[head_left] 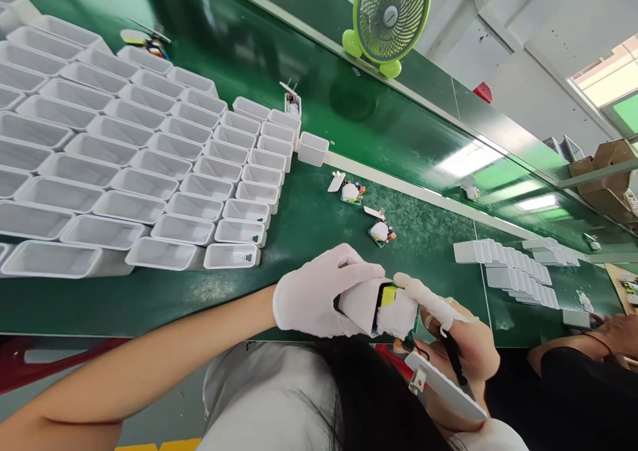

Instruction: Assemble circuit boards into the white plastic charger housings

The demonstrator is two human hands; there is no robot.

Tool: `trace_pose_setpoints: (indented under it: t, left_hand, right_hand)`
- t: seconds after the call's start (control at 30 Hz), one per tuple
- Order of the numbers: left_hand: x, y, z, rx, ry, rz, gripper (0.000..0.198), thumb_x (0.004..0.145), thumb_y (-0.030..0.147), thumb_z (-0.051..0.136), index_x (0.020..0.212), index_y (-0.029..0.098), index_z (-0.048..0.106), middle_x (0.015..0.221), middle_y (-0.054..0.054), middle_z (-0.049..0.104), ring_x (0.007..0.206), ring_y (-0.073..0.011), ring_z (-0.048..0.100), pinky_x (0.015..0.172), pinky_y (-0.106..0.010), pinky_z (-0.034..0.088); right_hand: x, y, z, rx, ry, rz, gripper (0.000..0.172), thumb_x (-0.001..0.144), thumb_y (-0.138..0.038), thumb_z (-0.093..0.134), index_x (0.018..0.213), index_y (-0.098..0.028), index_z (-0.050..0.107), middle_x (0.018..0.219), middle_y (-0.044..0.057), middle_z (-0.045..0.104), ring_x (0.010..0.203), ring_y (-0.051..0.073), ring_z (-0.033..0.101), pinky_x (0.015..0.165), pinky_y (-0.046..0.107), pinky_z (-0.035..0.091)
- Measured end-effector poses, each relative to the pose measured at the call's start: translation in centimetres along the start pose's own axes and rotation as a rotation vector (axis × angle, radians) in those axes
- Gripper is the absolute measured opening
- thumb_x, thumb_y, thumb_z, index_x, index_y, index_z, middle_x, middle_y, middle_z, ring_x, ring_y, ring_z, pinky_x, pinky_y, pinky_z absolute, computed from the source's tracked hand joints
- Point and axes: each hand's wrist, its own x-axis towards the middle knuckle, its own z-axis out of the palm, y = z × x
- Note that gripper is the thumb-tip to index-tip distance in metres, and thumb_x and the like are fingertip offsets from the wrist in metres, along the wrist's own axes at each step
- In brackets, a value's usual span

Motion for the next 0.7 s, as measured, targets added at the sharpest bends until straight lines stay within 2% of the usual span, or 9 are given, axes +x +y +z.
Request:
trace_pose_setpoints:
  t: [0.17,0.37,0.53,0.7]
  left_hand:
    - [-0.1,0.0,-0.1,0.006,-0.006,-0.016,0.068,0.077,0.049,0.074,0.137,0.022,0.056,0.117,-0.01,0.065,0.108,-0.0252,0.061,0.087,-0.034,0.057]
    - [-0.2,-0.1,0.1,0.005,0.0,0.032,0.066,0.077,0.043,0.074,0.137,0.021,0.056,0.114,-0.01,0.066,0.107,-0.0256,0.062,0.086,-0.034,0.057]
    - [-0.4,-0.2,0.4,0.012,0.027,0.048,0.067,0.075,0.041,0.076,0.136,0.023,0.055,0.115,-0.01,0.067,0.107,-0.0267,0.063,0.089,-0.036,0.057]
    - [-0.5,-0.1,0.7,0.003,0.126,0.149,0.063,0.077,0.036,0.074,0.135,0.023,0.052,0.113,-0.01,0.068,0.103,-0.0253,0.065,0.087,-0.036,0.058]
  right_hand:
    - [1.2,-1.3,-0.5,-0.016,0.007,-0.009,0.021,0.091,-0.032,0.073,0.081,-0.023,0.057,0.065,-0.001,0.053,0.063,0.017,0.054,0.052,0.031,0.037]
    - [1.4,-1.5,-0.9,-0.095,-0.028,-0.065,0.013,0.099,-0.035,0.06,0.099,-0.024,0.064,0.061,-0.003,0.05,0.053,0.015,0.048,0.049,0.031,0.038]
    - [1.6,-1.8,-1.2,-0.131,-0.047,-0.102,0.024,0.101,-0.038,0.056,0.12,-0.025,0.064,0.057,-0.003,0.048,0.049,0.017,0.049,0.049,0.032,0.045]
    - [1.1,-2.2,-0.3,-0.126,0.05,-0.105,0.047,0.095,-0.029,0.065,0.141,-0.026,0.056,0.063,0.0,0.062,0.056,0.022,0.059,0.053,0.036,0.049]
